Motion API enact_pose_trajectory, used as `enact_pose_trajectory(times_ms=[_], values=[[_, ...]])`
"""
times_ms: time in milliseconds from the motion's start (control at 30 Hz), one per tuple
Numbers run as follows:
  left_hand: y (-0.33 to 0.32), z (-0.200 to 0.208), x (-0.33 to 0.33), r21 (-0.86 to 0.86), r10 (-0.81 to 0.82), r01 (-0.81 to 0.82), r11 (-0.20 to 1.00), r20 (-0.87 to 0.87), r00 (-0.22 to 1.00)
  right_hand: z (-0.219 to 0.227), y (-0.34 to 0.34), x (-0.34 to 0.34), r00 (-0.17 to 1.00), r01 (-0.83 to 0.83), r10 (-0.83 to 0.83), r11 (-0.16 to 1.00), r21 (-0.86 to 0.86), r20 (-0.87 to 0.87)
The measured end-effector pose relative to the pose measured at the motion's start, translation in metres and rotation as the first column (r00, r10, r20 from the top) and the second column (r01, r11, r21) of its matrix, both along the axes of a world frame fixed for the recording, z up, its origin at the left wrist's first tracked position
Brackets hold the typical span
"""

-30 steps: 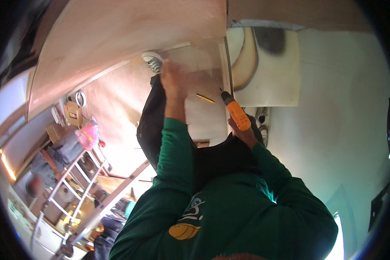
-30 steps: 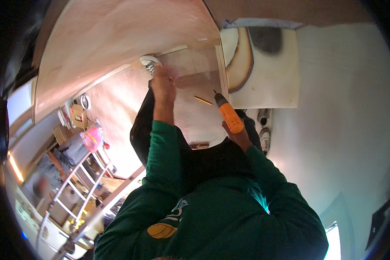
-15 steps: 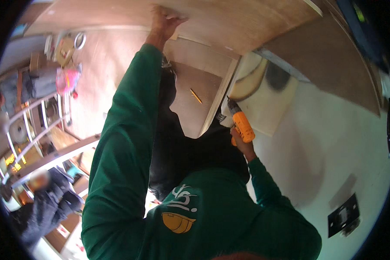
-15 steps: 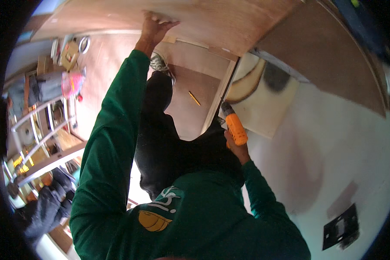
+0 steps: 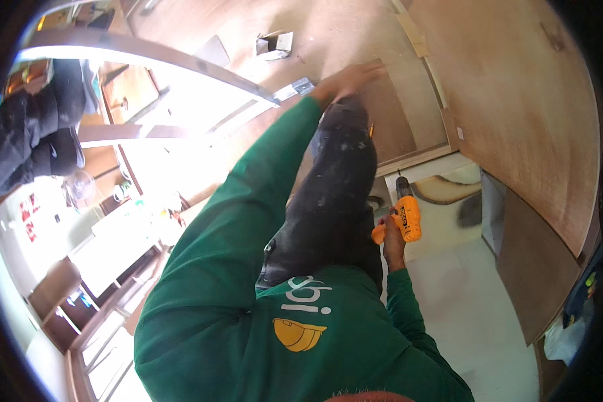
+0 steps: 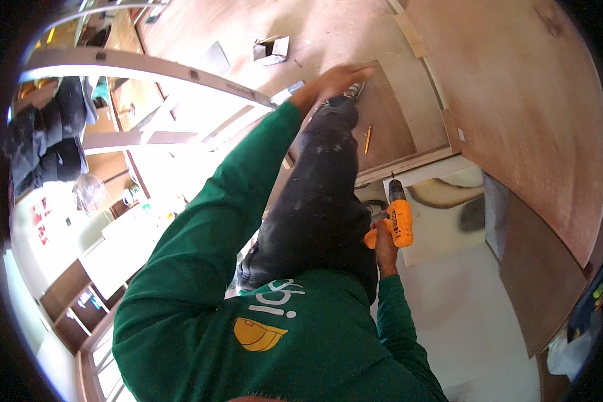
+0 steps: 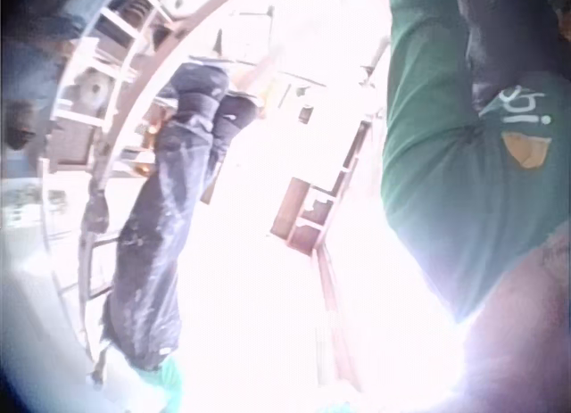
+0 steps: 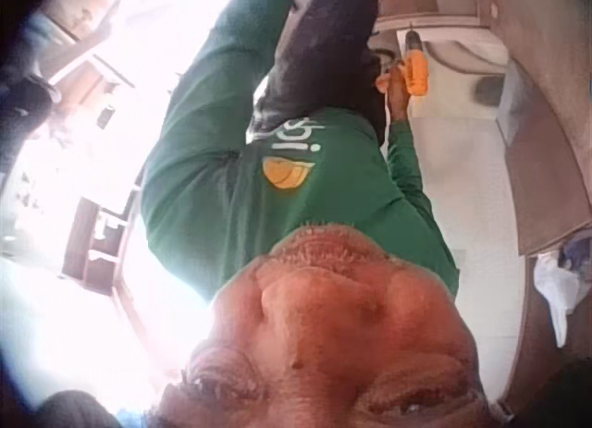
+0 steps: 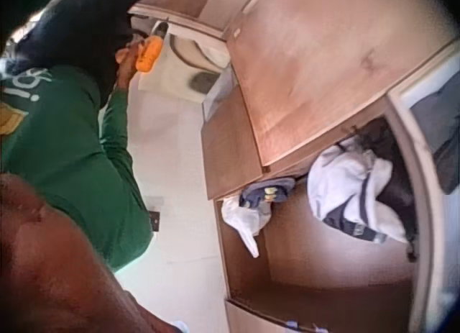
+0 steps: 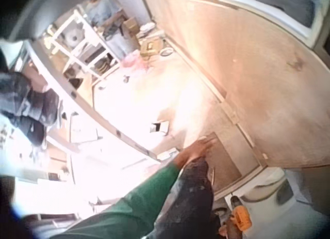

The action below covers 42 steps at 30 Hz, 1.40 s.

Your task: The person sands the edges of a wooden panel using a sanding block. They then position the panel into a cabinet frame and secure it by driving screws with a yellow cordless drill. The person works on the upper section of the cabinet, ensuring the panel is flush and stable.

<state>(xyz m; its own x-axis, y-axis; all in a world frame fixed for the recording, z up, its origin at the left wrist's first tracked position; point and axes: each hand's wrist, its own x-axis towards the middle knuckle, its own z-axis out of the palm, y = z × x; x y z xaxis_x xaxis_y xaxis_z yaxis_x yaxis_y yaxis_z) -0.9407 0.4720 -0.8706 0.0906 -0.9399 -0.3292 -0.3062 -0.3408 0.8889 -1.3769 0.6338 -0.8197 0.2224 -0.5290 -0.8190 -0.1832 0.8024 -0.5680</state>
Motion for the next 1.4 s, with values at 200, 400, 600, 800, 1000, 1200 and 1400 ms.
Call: enact_pose_trajectory(times_ms=[200, 400, 600, 800, 1000, 1200, 1400], values=[[0.205, -0.123, -0.006, 0.326, 0.727, -0.726, 0.606, 0.144, 0.672, 0.006, -0.009, 0.007, 0.987, -0.145, 0.146, 0.989, 0.013, -0.06], [0.128, -0.122, 0.129, -0.252, 0.814, -0.781, 0.571, 0.299, 0.498, 0.004, -0.013, 0.022, 0.99, -0.122, 0.131, 0.983, 0.136, -0.06], [0.072, -0.226, 0.264, -0.055, 0.557, -0.68, 0.731, 0.624, 0.548, -0.017, -0.006, 0.023, 0.984, -0.106, 0.135, 0.968, 0.229, -0.115], [0.049, -0.282, 0.33, 0.211, -0.045, -0.292, 0.933, 0.872, 0.487, -0.011, -0.026, 0.027, 0.997, 0.067, -0.053, 0.959, 0.274, -0.06], [0.033, -0.239, 0.322, 0.292, -0.137, -0.313, 0.904, 0.89, 0.435, -0.013, -0.024, 0.033, 0.989, 0.146, -0.14, 0.965, 0.217, -0.042], [0.068, -0.236, 0.324, 0.262, -0.179, -0.158, 0.952, 0.895, 0.409, -0.01, -0.015, 0.01, 0.994, 0.101, -0.106, 0.973, 0.207, 0.015], [0.044, -0.224, 0.288, 0.352, -0.185, -0.261, 0.899, 0.845, 0.503, -0.012, 0.002, 0.012, 0.986, 0.168, -0.166, 0.974, 0.153, -0.025]])
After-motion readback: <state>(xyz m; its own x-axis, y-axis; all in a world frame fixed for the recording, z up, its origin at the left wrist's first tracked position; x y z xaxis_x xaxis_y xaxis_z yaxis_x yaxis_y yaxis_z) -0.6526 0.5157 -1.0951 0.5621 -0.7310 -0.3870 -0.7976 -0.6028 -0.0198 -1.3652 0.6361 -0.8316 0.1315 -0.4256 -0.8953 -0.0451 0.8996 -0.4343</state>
